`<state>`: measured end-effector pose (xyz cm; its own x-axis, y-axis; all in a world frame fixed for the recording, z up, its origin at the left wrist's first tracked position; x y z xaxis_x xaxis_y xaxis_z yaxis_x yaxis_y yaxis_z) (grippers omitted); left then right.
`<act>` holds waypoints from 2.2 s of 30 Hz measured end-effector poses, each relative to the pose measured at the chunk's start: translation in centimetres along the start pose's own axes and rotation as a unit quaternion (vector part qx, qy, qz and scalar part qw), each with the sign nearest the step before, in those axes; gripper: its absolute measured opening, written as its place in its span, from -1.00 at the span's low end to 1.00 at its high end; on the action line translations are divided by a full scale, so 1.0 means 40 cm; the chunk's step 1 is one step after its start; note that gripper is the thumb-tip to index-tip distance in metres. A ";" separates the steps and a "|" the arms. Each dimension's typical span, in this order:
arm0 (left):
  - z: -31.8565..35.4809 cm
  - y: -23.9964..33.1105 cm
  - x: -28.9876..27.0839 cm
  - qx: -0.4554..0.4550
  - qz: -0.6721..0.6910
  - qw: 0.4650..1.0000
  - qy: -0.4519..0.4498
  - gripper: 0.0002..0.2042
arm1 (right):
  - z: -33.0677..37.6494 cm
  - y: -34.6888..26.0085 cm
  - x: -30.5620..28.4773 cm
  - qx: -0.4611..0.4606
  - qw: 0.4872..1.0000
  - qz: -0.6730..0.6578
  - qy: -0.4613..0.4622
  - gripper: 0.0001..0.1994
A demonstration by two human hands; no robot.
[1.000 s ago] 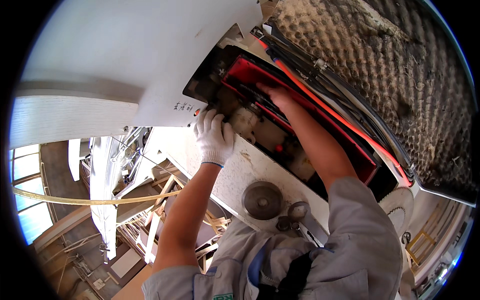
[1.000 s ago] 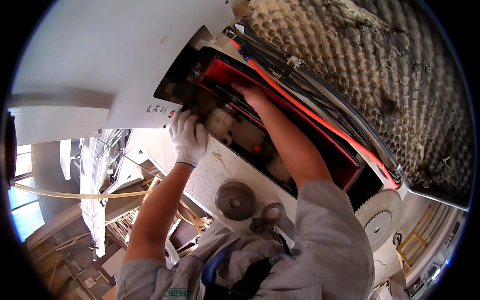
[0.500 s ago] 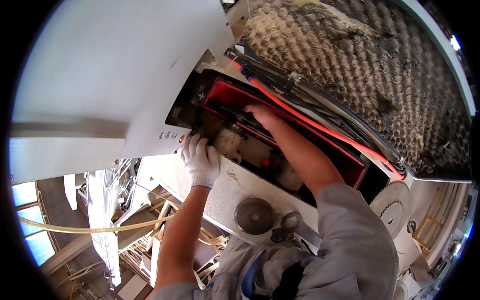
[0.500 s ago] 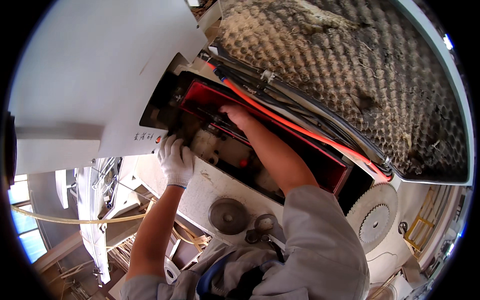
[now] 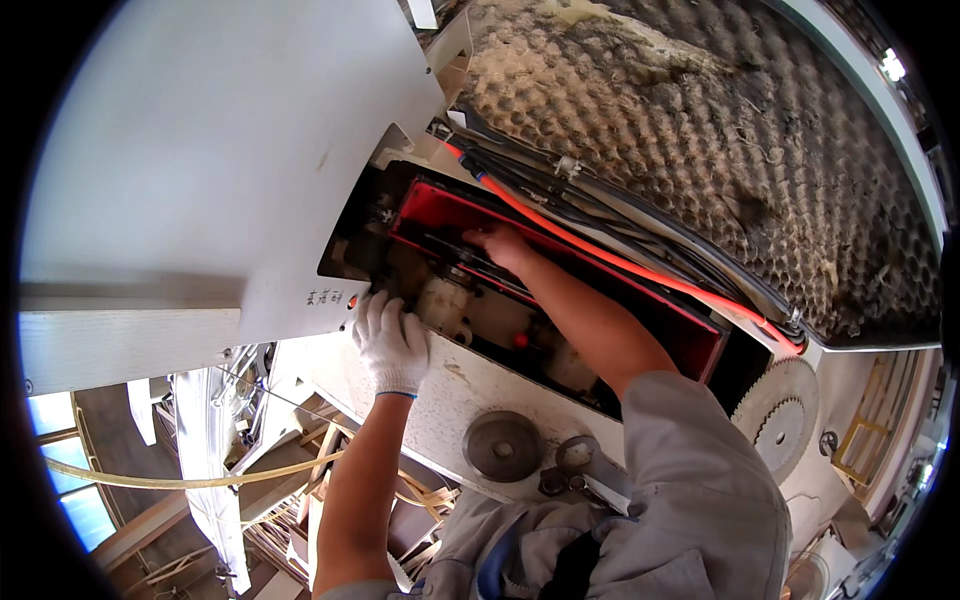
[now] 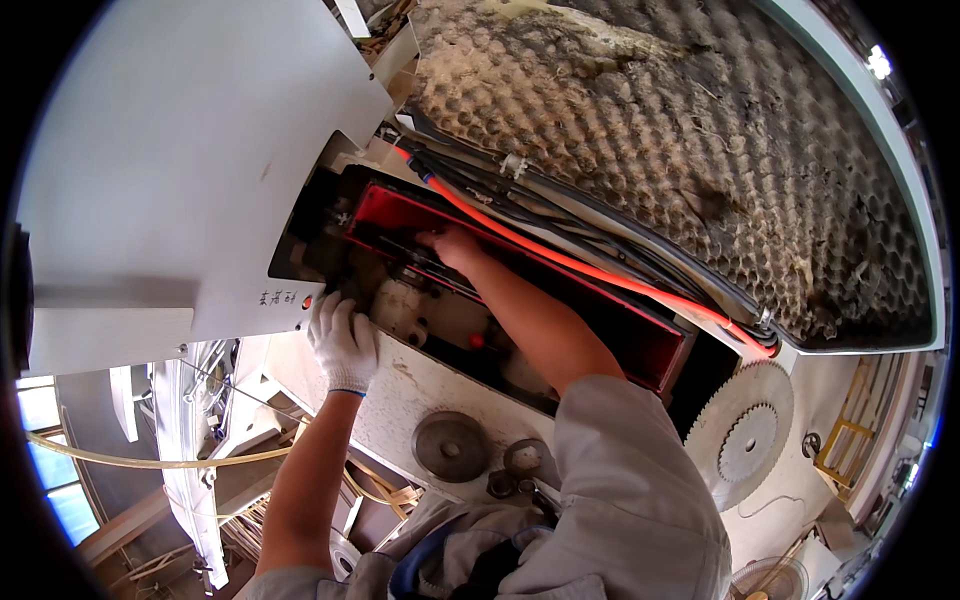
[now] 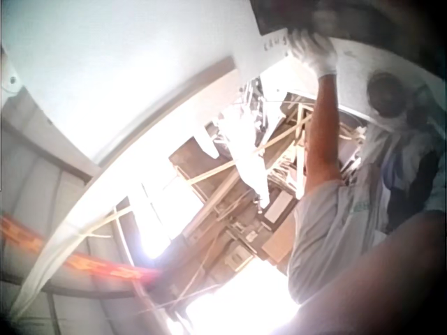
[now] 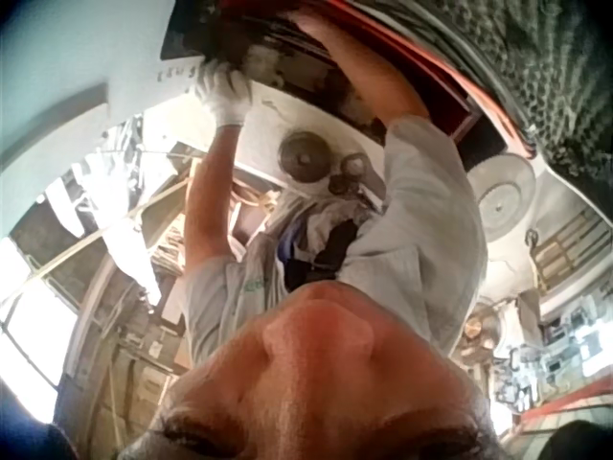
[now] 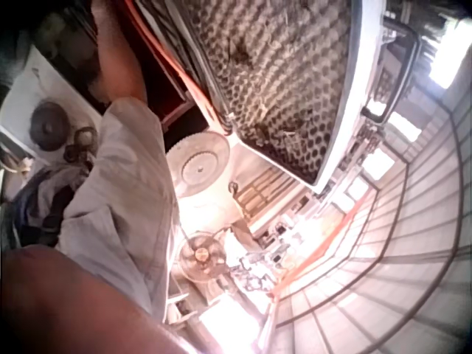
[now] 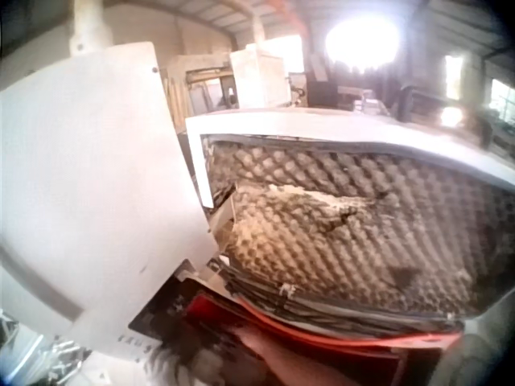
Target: The person works on the internal components of a large machine, using a wrench to tighten bolts and adjusting various parts within a red housing. They also handle a large circular saw blade, positioning it near the machine's mechanism.
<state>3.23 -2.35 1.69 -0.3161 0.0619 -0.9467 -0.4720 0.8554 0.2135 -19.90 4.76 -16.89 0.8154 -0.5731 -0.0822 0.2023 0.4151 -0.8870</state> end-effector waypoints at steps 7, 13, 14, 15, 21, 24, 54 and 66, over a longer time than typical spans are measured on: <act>-0.029 0.059 0.029 0.026 0.030 0.999 0.007 -0.71 | -0.061 0.099 -0.090 -0.049 0.992 -0.053 0.105 -0.48; -0.002 0.012 0.000 0.010 0.010 1.000 0.004 -0.70 | -0.057 0.084 0.008 0.027 0.982 -0.179 -0.052 -0.46; 0.021 -0.026 -0.024 -0.006 -0.006 1.000 0.001 -0.70 | -0.022 0.030 0.067 0.051 0.991 -0.119 -0.028 -0.50; 0.023 -0.029 -0.029 -0.009 -0.006 1.000 0.000 -0.70 | 0.009 0.000 0.065 0.073 0.996 -0.055 0.015 -0.53; 0.012 -0.009 -0.015 0.008 -0.007 1.000 0.012 -0.71 | -0.033 0.040 0.069 0.001 0.954 -0.279 -0.112 -0.57; 0.014 0.004 -0.021 0.011 0.005 1.000 0.011 -0.71 | -0.043 0.065 0.048 0.034 0.995 -0.094 -0.017 -0.61; 0.003 0.029 -0.001 0.021 0.020 0.999 0.023 -0.72 | -0.101 0.147 0.022 0.021 0.967 -0.244 -0.074 -0.56; 0.004 0.033 -0.011 0.032 0.021 0.999 0.026 -0.72 | -0.103 0.121 0.038 -0.019 0.944 -0.318 -0.090 -0.73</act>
<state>2.88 -1.18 2.34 -0.3779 0.0736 -0.9229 -0.4034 0.8842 0.2357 -19.93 2.97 -23.18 0.6161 -0.5665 0.5472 0.6643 0.0005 -0.7475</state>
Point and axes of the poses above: each hand's wrist, its own z-axis away from the middle knuckle, its own x-axis out of the palm, y = z × x, the point moved 7 cm from there along -z, towards the middle knuckle, and after that the axes turned 6 degrees about -y, right-handed, at the moved point
